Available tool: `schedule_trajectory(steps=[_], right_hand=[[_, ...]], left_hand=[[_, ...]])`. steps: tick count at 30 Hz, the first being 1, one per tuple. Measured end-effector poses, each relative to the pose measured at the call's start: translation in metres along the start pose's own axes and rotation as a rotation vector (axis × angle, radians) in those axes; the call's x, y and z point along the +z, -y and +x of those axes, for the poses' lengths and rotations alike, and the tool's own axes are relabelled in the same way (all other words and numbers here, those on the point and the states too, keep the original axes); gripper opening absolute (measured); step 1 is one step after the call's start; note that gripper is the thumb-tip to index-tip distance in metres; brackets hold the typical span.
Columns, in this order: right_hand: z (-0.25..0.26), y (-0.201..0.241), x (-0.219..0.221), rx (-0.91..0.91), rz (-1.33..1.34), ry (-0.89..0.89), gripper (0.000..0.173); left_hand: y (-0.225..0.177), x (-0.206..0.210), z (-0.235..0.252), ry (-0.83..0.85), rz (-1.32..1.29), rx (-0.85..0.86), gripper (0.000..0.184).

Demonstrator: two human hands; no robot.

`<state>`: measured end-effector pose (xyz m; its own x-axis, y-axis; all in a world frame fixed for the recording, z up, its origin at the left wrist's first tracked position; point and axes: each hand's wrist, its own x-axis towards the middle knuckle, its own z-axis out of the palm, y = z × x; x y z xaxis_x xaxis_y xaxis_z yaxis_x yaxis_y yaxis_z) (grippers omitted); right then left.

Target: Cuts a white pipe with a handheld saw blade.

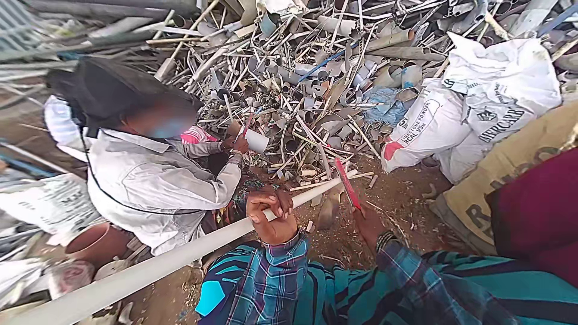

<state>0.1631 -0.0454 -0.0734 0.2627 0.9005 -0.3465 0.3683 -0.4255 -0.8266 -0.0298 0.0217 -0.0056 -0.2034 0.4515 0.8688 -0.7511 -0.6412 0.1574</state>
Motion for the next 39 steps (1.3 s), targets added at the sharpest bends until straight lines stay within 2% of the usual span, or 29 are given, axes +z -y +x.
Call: schedule_trajectory(steps=[4, 6, 7, 10, 12, 13, 15, 17, 19, 21, 24, 26, 28, 31, 33, 35, 39], right_hand=[[-0.058, 0.02, 0.029, -0.323, -0.125, 0.091, 0.039], [-0.056, 0.018, 0.029, -0.363, -0.13, 0.061, 0.039], [-0.044, 0.014, 0.023, -0.32, -0.125, 0.044, 0.039], [0.001, -0.005, 0.002, -0.022, -0.056, 0.019, 0.042], [0.012, -0.008, -0.005, 0.055, -0.062, -0.012, 0.043], [0.005, -0.004, -0.003, 0.023, -0.082, -0.011, 0.042], [-0.028, 0.012, 0.012, -0.172, -0.142, 0.01, 0.041], [-0.064, 0.02, 0.035, -0.432, -0.194, -0.07, 0.038], [-0.072, 0.02, 0.044, -0.53, -0.219, -0.144, 0.036], [-0.051, 0.011, 0.036, -0.447, -0.222, -0.154, 0.038], [-0.004, -0.002, 0.006, -0.107, -0.162, -0.07, 0.042], [0.013, -0.01, -0.006, -0.001, -0.163, -0.049, 0.042], [0.0, 0.0, -0.005, -0.058, -0.224, -0.023, 0.043], [-0.048, 0.017, 0.02, -0.332, -0.217, 0.025, 0.04], [-0.056, 0.019, 0.027, -0.395, -0.199, 0.041, 0.04], [-0.035, 0.007, 0.023, -0.306, -0.185, 0.039, 0.04], [0.015, -0.014, 0.002, 0.022, -0.174, 0.047, 0.044]], left_hand=[[0.005, -0.004, -0.002, 0.016, 0.019, 0.022, 0.03], [0.002, -0.004, -0.001, 0.03, 0.023, 0.015, 0.029], [0.0, -0.002, -0.001, 0.025, 0.015, 0.004, 0.029], [-0.005, 0.002, 0.002, 0.0, -0.009, -0.009, 0.031], [-0.006, 0.002, 0.003, -0.009, -0.023, -0.009, 0.031], [-0.005, 0.001, 0.003, -0.015, -0.022, -0.006, 0.031], [0.0, 0.0, 0.002, -0.024, -0.005, 0.0, 0.031], [0.004, -0.002, -0.001, -0.033, 0.019, -0.002, 0.031], [0.004, 0.0, -0.001, -0.044, 0.017, -0.013, 0.03], [0.001, 0.002, -0.001, -0.061, -0.019, -0.04, 0.03], [-0.006, 0.002, 0.004, -0.031, -0.053, -0.068, 0.029], [-0.006, -0.001, 0.005, -0.006, -0.039, -0.061, 0.029], [-0.004, -0.003, 0.006, 0.008, -0.017, -0.054, 0.029], [0.002, -0.004, 0.002, -0.005, 0.007, -0.052, 0.027], [0.002, -0.003, 0.003, -0.018, 0.015, -0.033, 0.025], [-0.003, -0.004, 0.006, 0.0, 0.019, -0.029, 0.026], [-0.016, -0.01, 0.015, 0.109, -0.023, -0.019, 0.028]])
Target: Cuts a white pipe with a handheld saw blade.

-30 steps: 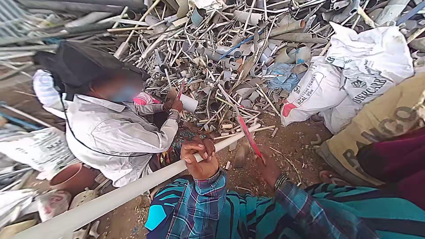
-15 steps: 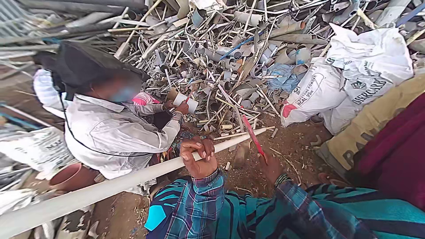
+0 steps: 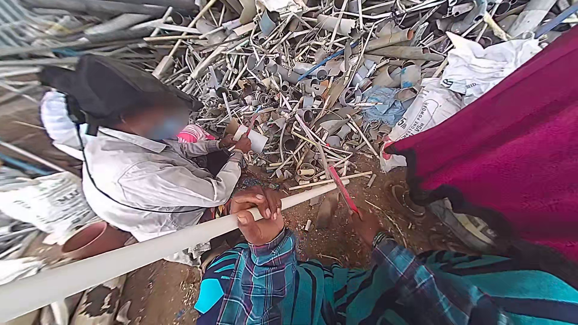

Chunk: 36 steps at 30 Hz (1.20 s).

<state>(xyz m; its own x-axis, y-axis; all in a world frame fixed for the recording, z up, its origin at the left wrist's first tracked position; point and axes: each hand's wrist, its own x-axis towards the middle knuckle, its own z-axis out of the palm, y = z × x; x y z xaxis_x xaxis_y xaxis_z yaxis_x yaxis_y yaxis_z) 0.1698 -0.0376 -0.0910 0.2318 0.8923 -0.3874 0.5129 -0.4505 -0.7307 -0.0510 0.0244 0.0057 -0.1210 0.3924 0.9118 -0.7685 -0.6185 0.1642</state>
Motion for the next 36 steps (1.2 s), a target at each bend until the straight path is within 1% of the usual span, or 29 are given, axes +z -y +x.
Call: schedule_trajectory(steps=[1, 2, 5, 7, 9, 12, 14, 15, 18, 20, 21, 22, 25, 27, 28, 30, 32, 33, 35, 36], right_hand=[[0.0, 0.001, -0.001, 0.01, -0.013, 0.015, 0.044], [-0.007, 0.005, 0.001, -0.017, -0.022, 0.036, 0.045], [-0.045, 0.024, 0.017, -0.243, -0.003, 0.076, 0.042], [-0.055, 0.028, 0.022, -0.317, -0.002, 0.075, 0.043], [-0.038, 0.019, 0.021, -0.262, -0.008, 0.038, 0.043], [0.007, -0.007, 0.009, -0.019, -0.001, 0.025, 0.049], [0.013, -0.008, 0.002, 0.041, -0.032, 0.034, 0.05], [0.005, 0.0, 0.003, 0.011, -0.042, 0.027, 0.049], [-0.039, 0.029, 0.017, -0.239, -0.017, 0.028, 0.043], [-0.057, 0.037, 0.024, -0.324, 0.001, 0.042, 0.042], [-0.053, 0.034, 0.024, -0.322, 0.001, 0.023, 0.042], [-0.042, 0.027, 0.022, -0.28, -0.004, -0.005, 0.042], [0.007, -0.005, 0.005, -0.004, -0.023, -0.035, 0.046], [0.025, -0.016, -0.003, 0.078, -0.016, -0.059, 0.047], [0.023, -0.014, -0.003, 0.073, -0.035, -0.069, 0.046], [-0.002, 0.009, 0.003, -0.04, -0.069, -0.05, 0.045], [-0.037, 0.027, 0.016, -0.268, -0.075, -0.064, 0.042], [-0.047, 0.029, 0.022, -0.345, -0.07, -0.077, 0.042], [-0.045, 0.024, 0.027, -0.375, -0.041, -0.144, 0.041], [-0.034, 0.016, 0.025, -0.309, -0.027, -0.178, 0.041]], left_hand=[[-0.001, -0.002, 0.001, 0.014, 0.008, 0.005, 0.029], [-0.002, -0.004, 0.001, 0.017, 0.021, 0.014, 0.029], [-0.001, -0.009, 0.002, 0.009, 0.059, 0.032, 0.026], [-0.002, -0.006, 0.004, -0.008, 0.078, 0.047, 0.025], [-0.006, -0.003, 0.006, -0.031, 0.061, 0.065, 0.028], [-0.014, -0.001, 0.01, -0.043, 0.003, 0.072, 0.03], [-0.017, 0.002, 0.01, -0.033, -0.015, 0.07, 0.031], [-0.016, 0.003, 0.01, -0.025, -0.011, 0.07, 0.031], [-0.007, 0.005, 0.003, 0.009, 0.057, 0.062, 0.029], [-0.003, 0.008, -0.002, 0.019, 0.098, 0.062, 0.03], [-0.003, 0.01, -0.001, 0.024, 0.098, 0.071, 0.03], [-0.006, 0.013, -0.001, 0.028, 0.099, 0.082, 0.032], [-0.018, 0.018, 0.005, 0.029, 0.102, 0.119, 0.036], [-0.019, 0.02, 0.008, -0.022, 0.094, 0.148, 0.037], [-0.017, 0.019, 0.008, -0.053, 0.082, 0.159, 0.037], [-0.012, 0.014, 0.01, -0.121, 0.114, 0.167, 0.035], [-0.004, 0.01, 0.008, -0.217, 0.164, 0.17, 0.032], [-0.002, 0.011, 0.007, -0.287, 0.188, 0.169, 0.03], [-0.003, 0.02, 0.01, -0.487, 0.251, 0.129, 0.028], [-0.006, 0.024, 0.014, -0.588, 0.296, 0.07, 0.027]])
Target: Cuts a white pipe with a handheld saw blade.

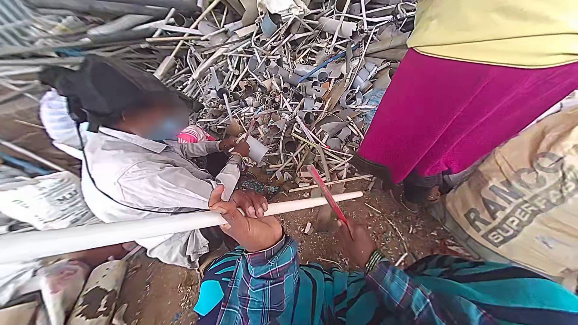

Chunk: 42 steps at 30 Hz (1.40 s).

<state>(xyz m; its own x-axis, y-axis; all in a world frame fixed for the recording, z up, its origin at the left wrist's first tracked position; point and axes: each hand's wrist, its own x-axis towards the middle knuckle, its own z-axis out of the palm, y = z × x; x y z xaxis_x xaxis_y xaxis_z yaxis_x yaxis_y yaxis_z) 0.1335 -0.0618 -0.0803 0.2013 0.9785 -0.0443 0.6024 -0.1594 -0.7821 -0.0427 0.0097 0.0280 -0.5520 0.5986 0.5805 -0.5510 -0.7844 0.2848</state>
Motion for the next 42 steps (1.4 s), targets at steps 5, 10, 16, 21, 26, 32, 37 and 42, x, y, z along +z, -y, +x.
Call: schedule_trajectory(steps=[5, 10, 16, 21, 26, 32, 37, 42], right_hand=[[0.049, -0.051, -0.02, 0.403, 0.02, -0.063, 0.046], [-0.002, 0.01, 0.007, -0.145, -0.09, -0.167, 0.036], [0.043, -0.039, -0.016, 0.224, 0.051, -0.243, 0.043], [0.044, -0.039, -0.02, 0.314, 0.093, -0.197, 0.042], [0.001, 0.009, -0.001, -0.023, 0.006, -0.083, 0.039], [0.044, -0.037, -0.027, 0.281, 0.101, -0.156, 0.043], [-0.012, 0.014, -0.005, -0.108, 0.024, -0.008, 0.038], [0.01, -0.013, -0.018, 0.088, 0.138, 0.018, 0.038]], left_hand=[[-0.005, -0.004, 0.016, -0.274, 0.132, -0.153, 0.035], [0.005, -0.002, 0.007, -0.349, 0.082, -0.279, 0.043], [-0.005, -0.008, 0.017, -0.337, 0.032, -0.332, 0.052], [-0.004, -0.009, 0.019, -0.295, 0.007, -0.268, 0.056], [0.0, -0.013, 0.021, -0.198, -0.097, -0.168, 0.064], [0.003, -0.013, 0.012, -0.122, -0.082, -0.225, 0.067], [0.017, -0.009, -0.007, -0.026, -0.156, -0.18, 0.063], [0.007, -0.006, -0.005, 0.158, -0.24, -0.084, 0.047]])
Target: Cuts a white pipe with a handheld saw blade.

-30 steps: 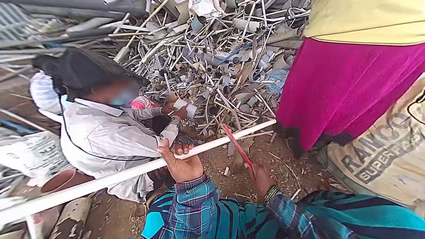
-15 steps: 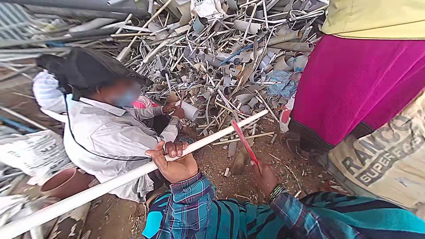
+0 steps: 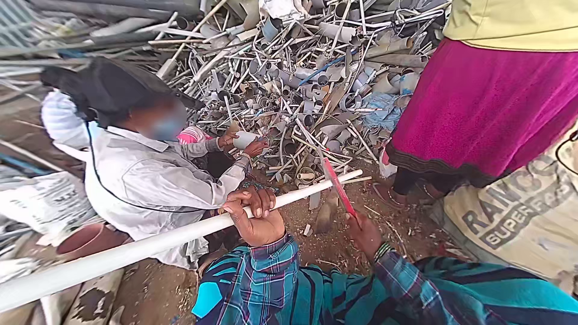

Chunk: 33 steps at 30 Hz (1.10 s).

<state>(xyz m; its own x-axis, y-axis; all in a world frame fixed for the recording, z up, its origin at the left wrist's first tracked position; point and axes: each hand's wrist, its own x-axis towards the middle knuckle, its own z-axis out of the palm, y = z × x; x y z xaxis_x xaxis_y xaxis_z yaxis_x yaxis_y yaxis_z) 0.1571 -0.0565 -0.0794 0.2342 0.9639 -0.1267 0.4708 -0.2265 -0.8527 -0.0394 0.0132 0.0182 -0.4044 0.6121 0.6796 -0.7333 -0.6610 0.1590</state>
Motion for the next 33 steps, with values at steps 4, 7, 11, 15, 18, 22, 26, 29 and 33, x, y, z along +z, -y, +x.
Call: schedule_trajectory(steps=[4, 7, 11, 15, 18, 22, 26, 29, 33], right_hand=[[0.036, -0.028, -0.02, 0.347, 0.227, -0.152, 0.039], [0.006, 0.001, -0.004, 0.167, 0.117, -0.063, 0.038], [-0.024, 0.015, 0.014, -0.116, -0.031, 0.053, 0.036], [0.017, -0.009, -0.008, 0.1, 0.019, -0.096, 0.038], [0.026, -0.006, -0.021, 0.268, 0.123, -0.137, 0.039], [-0.018, 0.017, 0.006, -0.04, 0.027, 0.024, 0.035], [-0.022, 0.017, 0.011, -0.174, -0.077, 0.031, 0.038], [0.01, -0.004, -0.008, 0.13, 0.123, -0.068, 0.037], [0.019, -0.003, -0.017, 0.315, 0.341, -0.162, 0.035]], left_hand=[[-0.008, -0.001, 0.004, 0.17, 0.033, 0.028, 0.036], [-0.002, -0.011, 0.008, 0.231, -0.062, 0.025, 0.036], [-0.005, -0.012, 0.013, 0.235, -0.066, 0.051, 0.034], [-0.013, -0.007, 0.011, 0.163, -0.138, -0.029, 0.039], [-0.01, -0.007, 0.006, 0.138, -0.145, -0.045, 0.041], [-0.002, -0.014, 0.009, 0.155, -0.113, -0.004, 0.038], [-0.003, -0.02, 0.014, 0.217, -0.055, 0.031, 0.036], [-0.01, -0.015, 0.013, 0.23, -0.142, -0.021, 0.038], [-0.011, -0.014, 0.013, 0.293, -0.174, -0.039, 0.043]])
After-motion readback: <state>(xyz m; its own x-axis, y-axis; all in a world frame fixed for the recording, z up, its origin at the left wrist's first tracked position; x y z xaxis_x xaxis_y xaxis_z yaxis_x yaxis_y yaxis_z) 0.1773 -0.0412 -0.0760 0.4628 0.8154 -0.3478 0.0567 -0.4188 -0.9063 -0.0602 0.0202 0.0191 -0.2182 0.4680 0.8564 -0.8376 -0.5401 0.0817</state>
